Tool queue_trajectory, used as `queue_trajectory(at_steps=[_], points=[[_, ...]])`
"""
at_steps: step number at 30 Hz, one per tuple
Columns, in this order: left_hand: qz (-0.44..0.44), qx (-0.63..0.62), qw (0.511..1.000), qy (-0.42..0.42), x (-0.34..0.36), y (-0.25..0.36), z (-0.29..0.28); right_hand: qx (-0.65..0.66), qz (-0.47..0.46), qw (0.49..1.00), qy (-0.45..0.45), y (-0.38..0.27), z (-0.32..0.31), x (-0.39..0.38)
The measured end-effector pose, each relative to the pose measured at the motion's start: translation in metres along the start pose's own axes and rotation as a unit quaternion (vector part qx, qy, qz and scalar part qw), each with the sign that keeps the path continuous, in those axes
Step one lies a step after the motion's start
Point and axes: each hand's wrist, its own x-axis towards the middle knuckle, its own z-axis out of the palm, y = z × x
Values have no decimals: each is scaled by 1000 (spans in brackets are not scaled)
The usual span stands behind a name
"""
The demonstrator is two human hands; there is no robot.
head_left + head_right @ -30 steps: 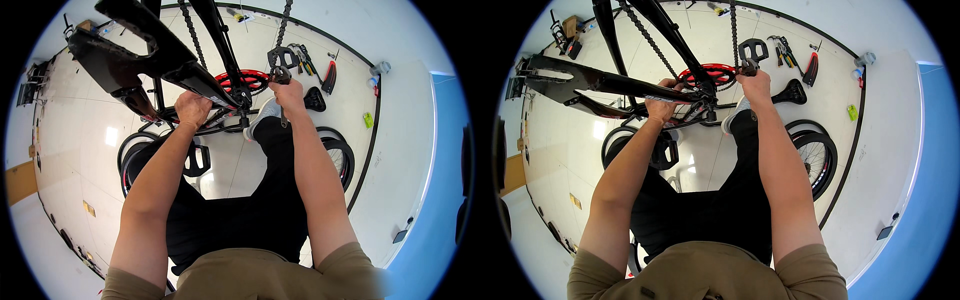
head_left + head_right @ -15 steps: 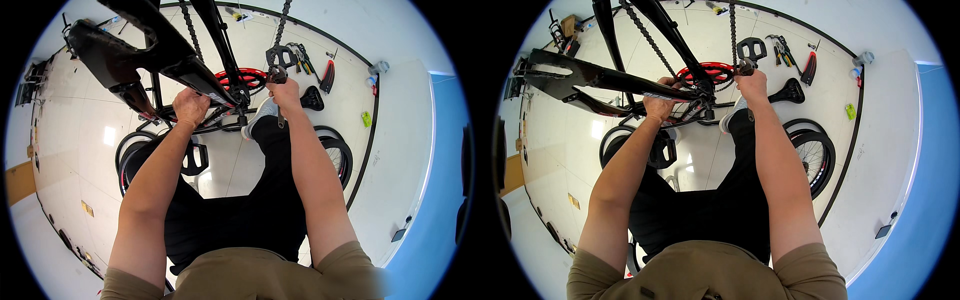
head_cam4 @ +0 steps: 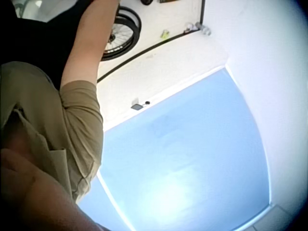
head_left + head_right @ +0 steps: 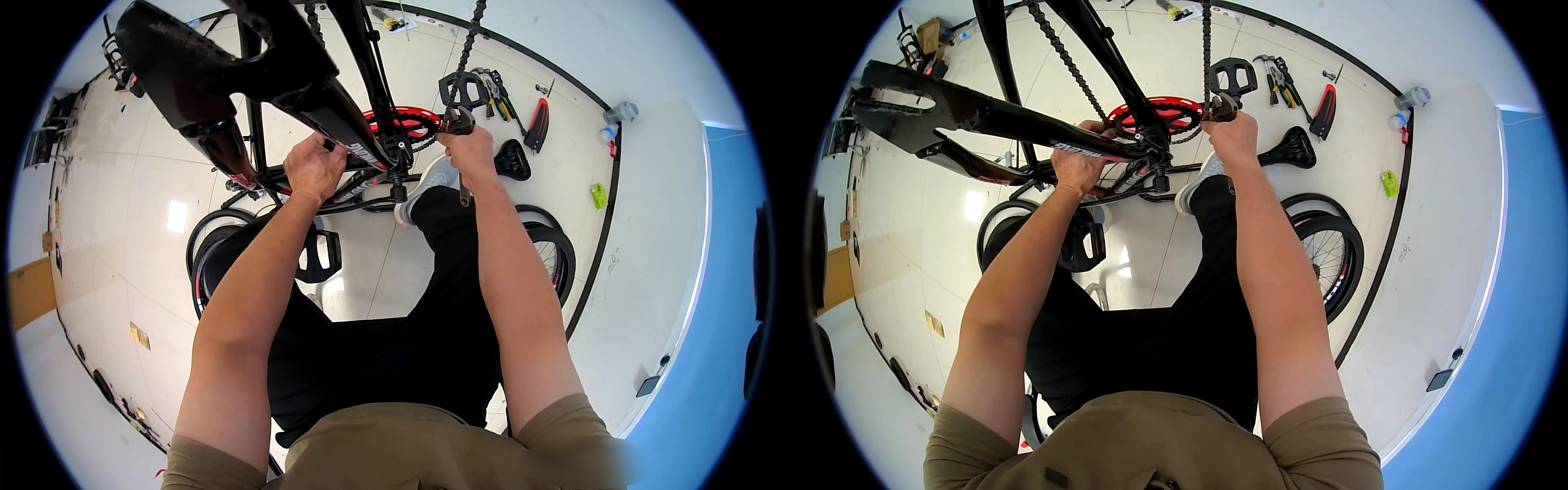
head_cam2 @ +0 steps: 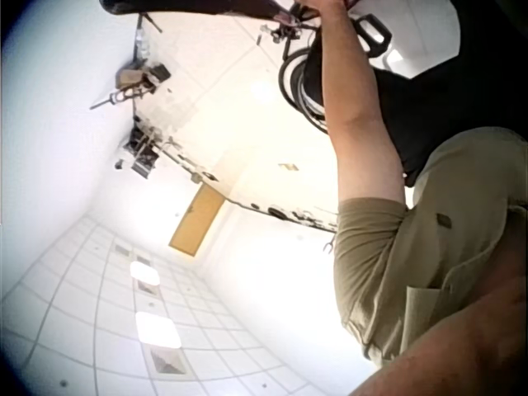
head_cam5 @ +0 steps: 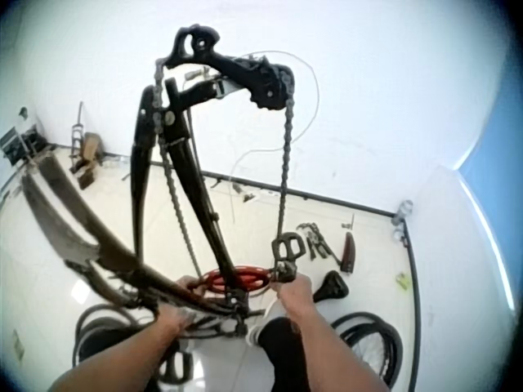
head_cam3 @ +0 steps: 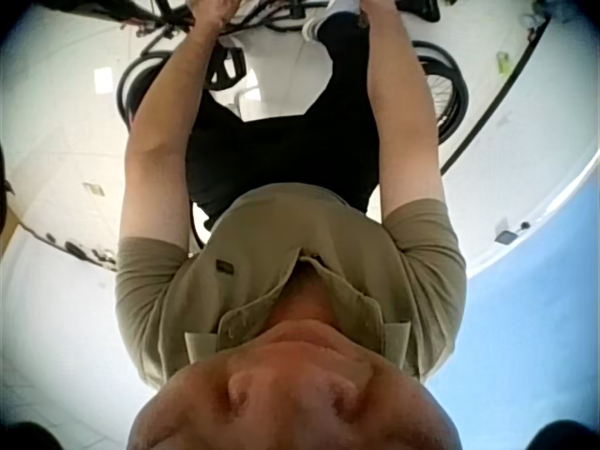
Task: The person works on a bicycle's rear derailleur and chain area, using a wrench to tighten bolts and adjusting the chain. The person rotates the crankset and manipulates the chain to align it with the gears.
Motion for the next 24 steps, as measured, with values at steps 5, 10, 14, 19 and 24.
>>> queue_trajectory(at_steps=[5,10,14,19,24], points=[[-6,-11,1000,-6,-2,9,-6,-42,-42,998,27,4,-3,4],[9,-6,999,36,-3,11,-5,1,-8,1000,-5,2,-3,3],[18,3,998,53,-2,7,-2,-2,-1,1000,-10,-3,-3,-2],[15,5,999,47,-1,10,-2,-46,-52,997,15,8,-2,6],[15,9,999,52,-2,11,-3,-30,-55,998,13,10,-1,7]])
